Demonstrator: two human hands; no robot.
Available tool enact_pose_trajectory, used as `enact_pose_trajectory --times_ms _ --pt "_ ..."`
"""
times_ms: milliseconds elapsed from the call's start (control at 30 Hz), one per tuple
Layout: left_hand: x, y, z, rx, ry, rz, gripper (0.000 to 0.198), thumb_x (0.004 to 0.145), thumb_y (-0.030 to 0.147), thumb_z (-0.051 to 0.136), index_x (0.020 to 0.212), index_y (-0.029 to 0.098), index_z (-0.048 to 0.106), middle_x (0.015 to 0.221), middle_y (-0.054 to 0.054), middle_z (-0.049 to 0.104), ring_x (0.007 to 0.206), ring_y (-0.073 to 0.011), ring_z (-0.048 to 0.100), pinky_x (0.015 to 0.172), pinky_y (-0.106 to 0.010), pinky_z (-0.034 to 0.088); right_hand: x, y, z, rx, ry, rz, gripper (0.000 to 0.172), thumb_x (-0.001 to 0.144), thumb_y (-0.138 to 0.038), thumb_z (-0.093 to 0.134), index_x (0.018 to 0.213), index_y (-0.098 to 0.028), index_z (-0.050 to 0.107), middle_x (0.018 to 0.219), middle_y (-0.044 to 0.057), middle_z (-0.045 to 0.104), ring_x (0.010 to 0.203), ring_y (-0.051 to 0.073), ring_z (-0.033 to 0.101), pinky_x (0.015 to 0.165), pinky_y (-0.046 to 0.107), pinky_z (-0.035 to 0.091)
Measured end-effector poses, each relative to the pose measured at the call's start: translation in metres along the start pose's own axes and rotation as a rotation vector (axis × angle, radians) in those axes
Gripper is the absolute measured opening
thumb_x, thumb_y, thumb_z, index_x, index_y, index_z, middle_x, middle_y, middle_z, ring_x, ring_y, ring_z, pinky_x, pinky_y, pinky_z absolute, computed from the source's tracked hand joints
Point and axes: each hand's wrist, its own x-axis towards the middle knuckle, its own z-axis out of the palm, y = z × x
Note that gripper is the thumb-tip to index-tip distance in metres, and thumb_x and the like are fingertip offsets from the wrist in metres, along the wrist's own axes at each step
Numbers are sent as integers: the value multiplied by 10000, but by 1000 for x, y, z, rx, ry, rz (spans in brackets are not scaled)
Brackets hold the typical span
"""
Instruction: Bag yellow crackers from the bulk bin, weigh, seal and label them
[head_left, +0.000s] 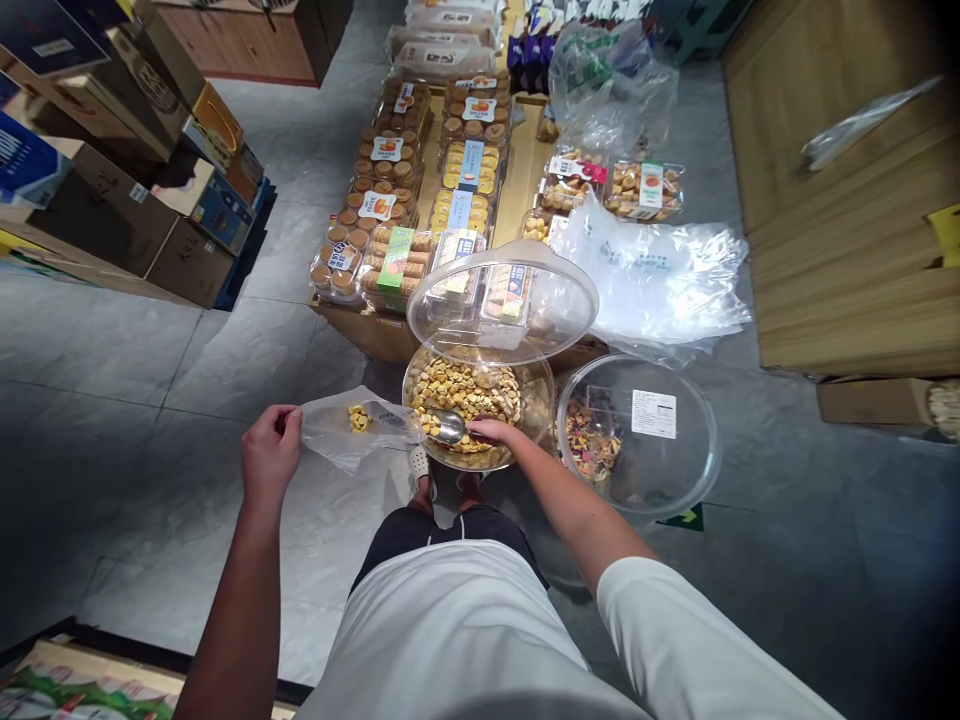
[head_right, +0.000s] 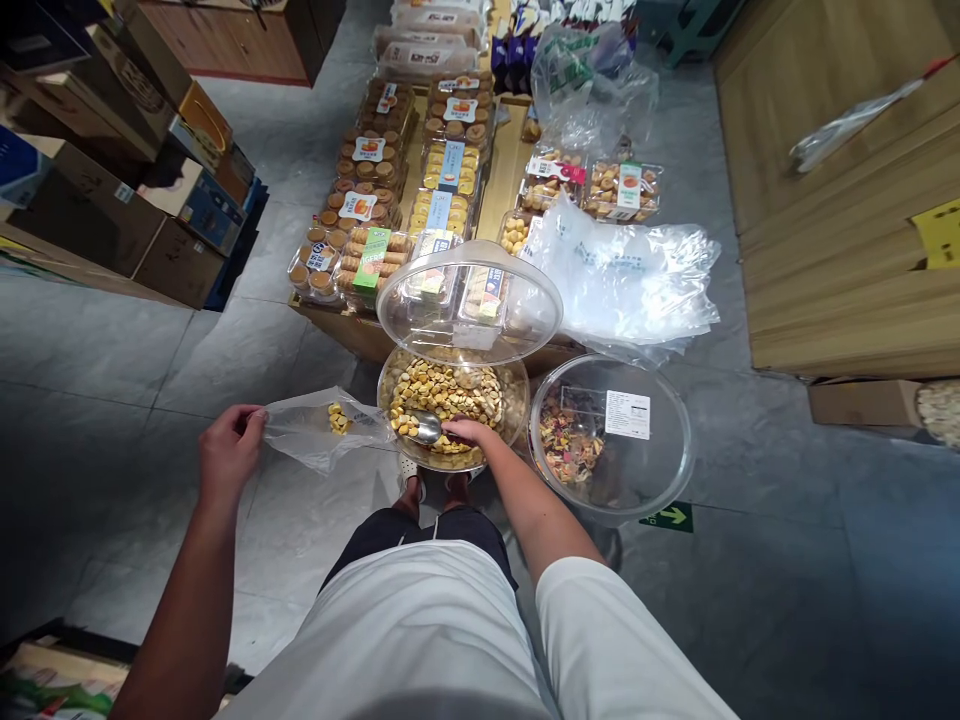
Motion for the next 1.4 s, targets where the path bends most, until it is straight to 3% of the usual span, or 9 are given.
enact_pose_trajectory --times_ms 200,433,600,767,900,1067,1400 --pt "4 5 6 3 -12 32 272 924 423 582 982 210 741 828 -20 737 724 -179 658 686 -262 460 -39 -8 -23 132 -78 -29 398 852 -492 677 615 -185 585 448 -49 465 390 85 342 382 203 275" --pt "8 26 22 -36 -87 122 257 926 409 561 951 214 728 843 -36 746 763 -199 675 723 -274 457 -116 -6 -45 281 27 -198 362 856 -452 578 604 -194 545 456 -61 466 362 71 280 358 190 173" --pt "1 46 41 -73 -148 171 253 941 402 543 944 227 726 863 -49 753 789 -210 680 726 -280 455 -175 -13 -47 395 121 -179 290 840 -434 553 682 -196 599 485 -61 488 364 73 259 364 207 141" --pt "-6 67 59 -98 -238 181 251 931 388 553 925 225 744 859 -60 765 779 -219 687 707 -283 450 -214 -28 -34 430 95 -145 253 821 -414 570 687 -202 608 471 -61 472 351 78 248 356 221 129" --pt "-10 86 67 -84 -268 201 252 932 387 554 922 235 755 842 -57 763 768 -224 681 688 -290 438 -226 -41 -16 414 46 -159 254 828 -414 576 700 -200 619 482 -62 473 357 73 253 350 217 135" --pt "-19 103 61 -77 -305 261 258 942 377 540 938 242 761 853 -44 765 754 -214 669 685 -295 425 -222 -59 1 357 26 -217 246 829 -369 547 653 -201 576 471 -69 434 359 69 257 339 207 146" --pt "-30 106 39 2 -210 144 256 932 340 527 859 236 750 770 -52 728 708 -216 635 636 -295 349 -225 -95 3 119 -38 -310 249 800 -317 516 581 -197 515 486 -59 397 421 72 263 398 219 148"
